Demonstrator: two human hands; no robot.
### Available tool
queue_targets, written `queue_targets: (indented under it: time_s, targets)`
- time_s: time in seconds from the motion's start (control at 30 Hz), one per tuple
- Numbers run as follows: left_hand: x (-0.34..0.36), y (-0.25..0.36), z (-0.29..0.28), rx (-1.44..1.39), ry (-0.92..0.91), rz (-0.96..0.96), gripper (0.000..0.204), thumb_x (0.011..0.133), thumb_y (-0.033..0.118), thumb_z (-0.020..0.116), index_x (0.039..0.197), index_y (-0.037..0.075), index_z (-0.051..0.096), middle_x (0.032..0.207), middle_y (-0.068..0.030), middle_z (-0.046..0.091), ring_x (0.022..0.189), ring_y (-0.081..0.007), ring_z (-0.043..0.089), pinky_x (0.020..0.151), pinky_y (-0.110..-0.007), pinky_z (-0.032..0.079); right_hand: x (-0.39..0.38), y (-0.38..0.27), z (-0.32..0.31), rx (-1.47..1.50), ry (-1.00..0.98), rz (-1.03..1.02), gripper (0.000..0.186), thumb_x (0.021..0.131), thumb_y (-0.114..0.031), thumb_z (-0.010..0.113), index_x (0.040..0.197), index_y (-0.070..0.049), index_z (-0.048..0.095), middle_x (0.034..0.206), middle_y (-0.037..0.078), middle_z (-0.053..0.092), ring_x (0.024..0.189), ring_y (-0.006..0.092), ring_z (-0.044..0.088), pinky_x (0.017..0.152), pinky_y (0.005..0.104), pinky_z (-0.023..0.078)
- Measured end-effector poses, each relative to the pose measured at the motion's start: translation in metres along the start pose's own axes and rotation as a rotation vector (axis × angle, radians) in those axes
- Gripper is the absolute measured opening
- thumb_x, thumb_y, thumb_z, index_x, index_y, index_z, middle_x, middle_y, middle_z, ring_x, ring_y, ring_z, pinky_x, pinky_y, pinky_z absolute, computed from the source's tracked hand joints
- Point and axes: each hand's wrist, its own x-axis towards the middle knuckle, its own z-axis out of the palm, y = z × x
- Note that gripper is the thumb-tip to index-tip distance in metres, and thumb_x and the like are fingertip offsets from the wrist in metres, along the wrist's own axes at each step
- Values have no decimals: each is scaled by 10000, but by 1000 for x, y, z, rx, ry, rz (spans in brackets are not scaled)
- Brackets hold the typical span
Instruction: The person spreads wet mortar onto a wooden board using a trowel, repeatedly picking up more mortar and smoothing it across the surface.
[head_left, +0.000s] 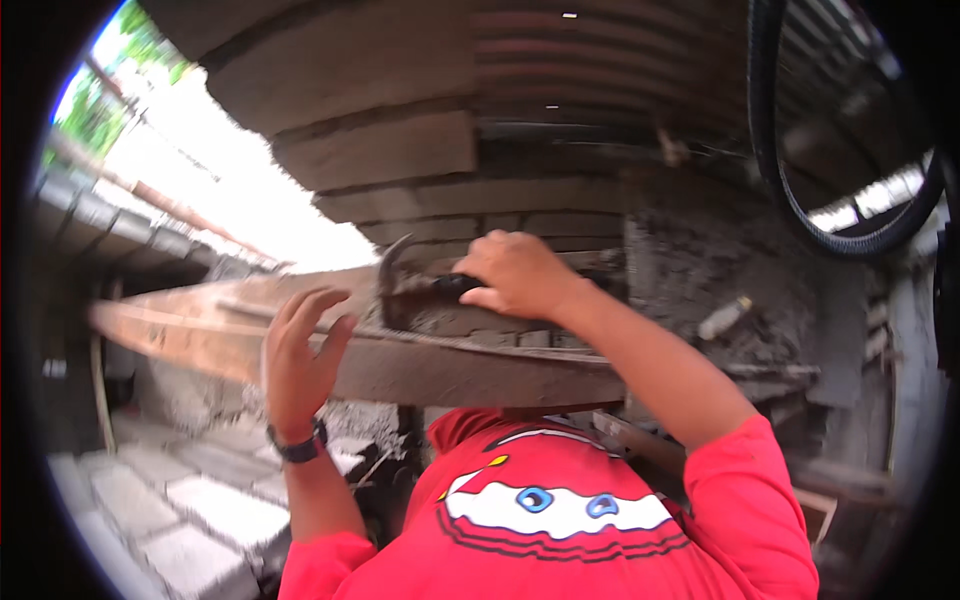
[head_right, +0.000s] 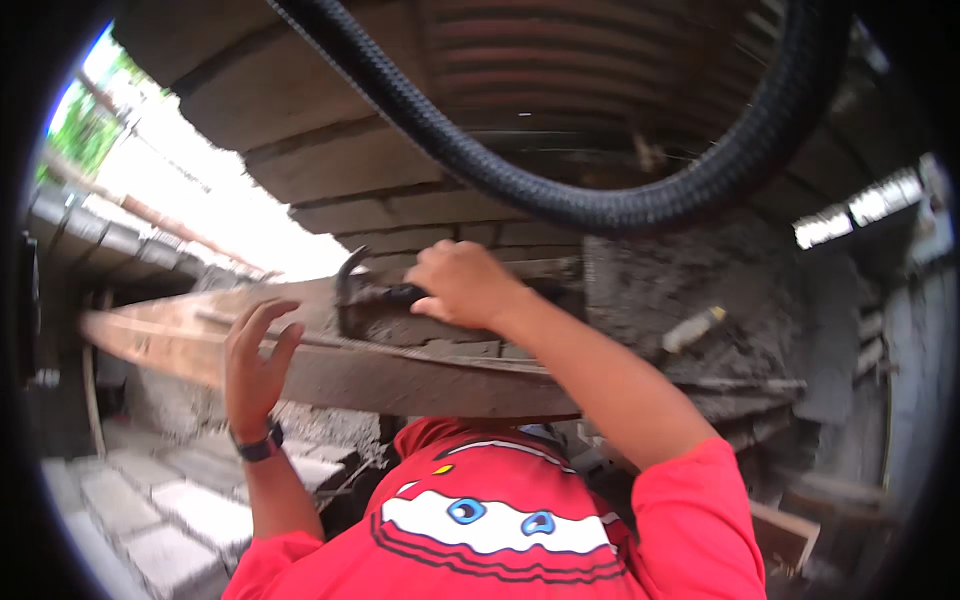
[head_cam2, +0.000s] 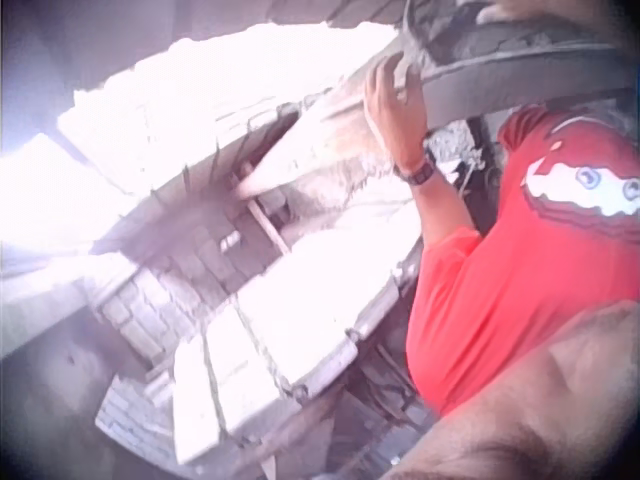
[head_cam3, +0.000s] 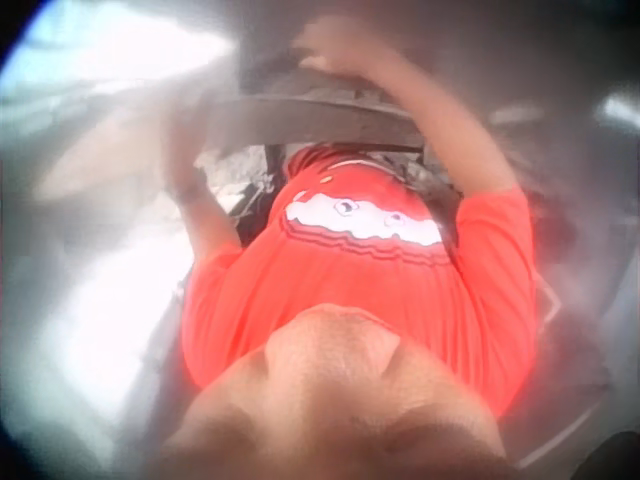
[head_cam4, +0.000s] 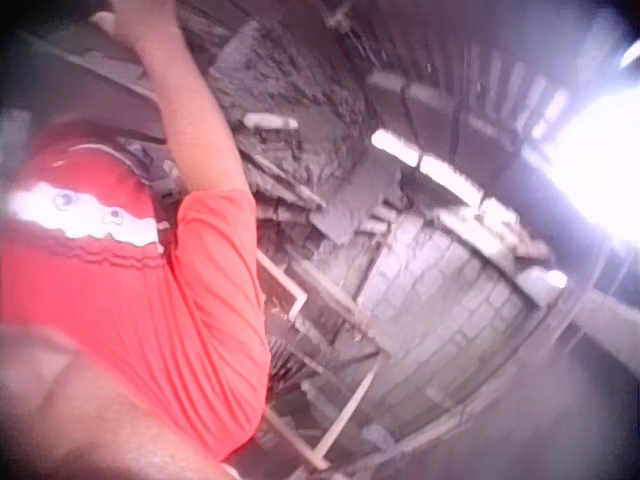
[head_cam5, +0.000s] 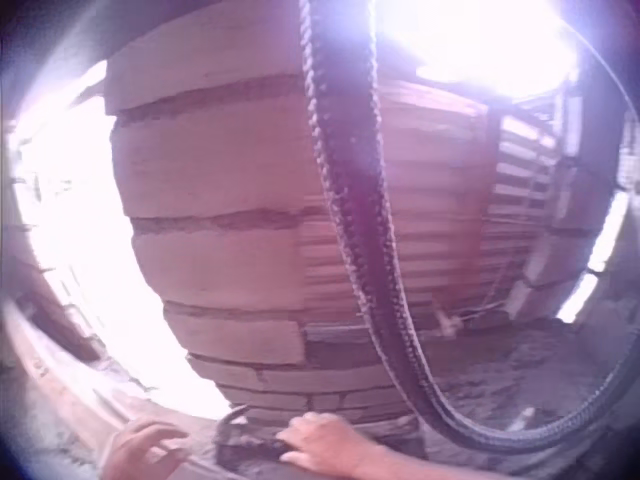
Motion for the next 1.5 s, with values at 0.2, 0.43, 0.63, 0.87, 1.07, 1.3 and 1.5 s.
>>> queue_targets:
  time_s: [0.2, 0.43, 0.63, 0.87, 1.07, 1.3, 1.5]
  targets:
    - [17, -14, 9, -26, -127, 74, 282, 940, 69, 760, 1217, 23, 738, 1239, -149, 736, 1184, -349, 693, 1051, -430, 524, -70, -15, -75, 31, 261, 249, 451, 947, -453, 777, 1246, -117, 753, 1166, 106, 731, 1179, 340, 669, 1041, 463, 530]
    - [84, 58, 22, -107, -242, 384, 278, 930, 113, 760, 1187, 11, 738, 1214, -145, 746, 1150, -334, 695, 1017, -419, 524, -261, 7, -160, -216, 380, 1350, 801, 915, -620, 778, 1379, 1, 576, 1058, 238, 796, 1074, 408, 774, 976, 488, 578]
    - [125, 158, 79, -214, -297, 704, 265, 895, 110, 802, 1139, 20, 750, 1170, -158, 759, 1119, -356, 710, 982, -433, 542, -267, 14, -123, 53, 334, 1516, 1000, 897, -428, 699, 1629, 93, 260, 1174, 338, 749, 1135, 493, 729, 1019, 522, 568]
    - [76, 200, 147, -291, -606, 910, 239, 895, 192, 837, 1081, 66, 758, 1030, -129, 744, 943, -357, 710, 846, -450, 561, -379, -18, -159, 729, 1061, 1423, 752, 954, -128, 662, 1626, -23, 341, 1090, 118, 666, 687, 151, 640, 570, 307, 572]
    - [46, 280, 253, -303, -698, 1176, 320, 958, 361, 774, 1070, 65, 723, 964, -148, 675, 962, -377, 674, 845, -493, 541, -448, -27, -165, 441, 1183, 1429, 378, 990, -187, 725, 1317, -3, 682, 818, -31, 593, 562, 53, 477, 487, 254, 374]
    - [29, 344, 350, -196, -623, 1286, 367, 983, 398, 729, 1012, 43, 643, 980, -173, 677, 1005, -396, 674, 889, -505, 536, -467, -62, -161, 500, 1364, 1383, 325, 1001, -204, 769, 1242, 7, 719, 832, -37, 623, 573, 37, 509, 496, 235, 380]
    - [26, 345, 372, -146, -611, 1312, 223, 971, 256, 718, 992, 52, 630, 948, -161, 651, 966, -395, 671, 825, -521, 550, -485, -90, -150, 512, 1430, 1344, 337, 1004, -190, 780, 1264, 11, 711, 836, -41, 634, 583, 32, 508, 503, 233, 387]
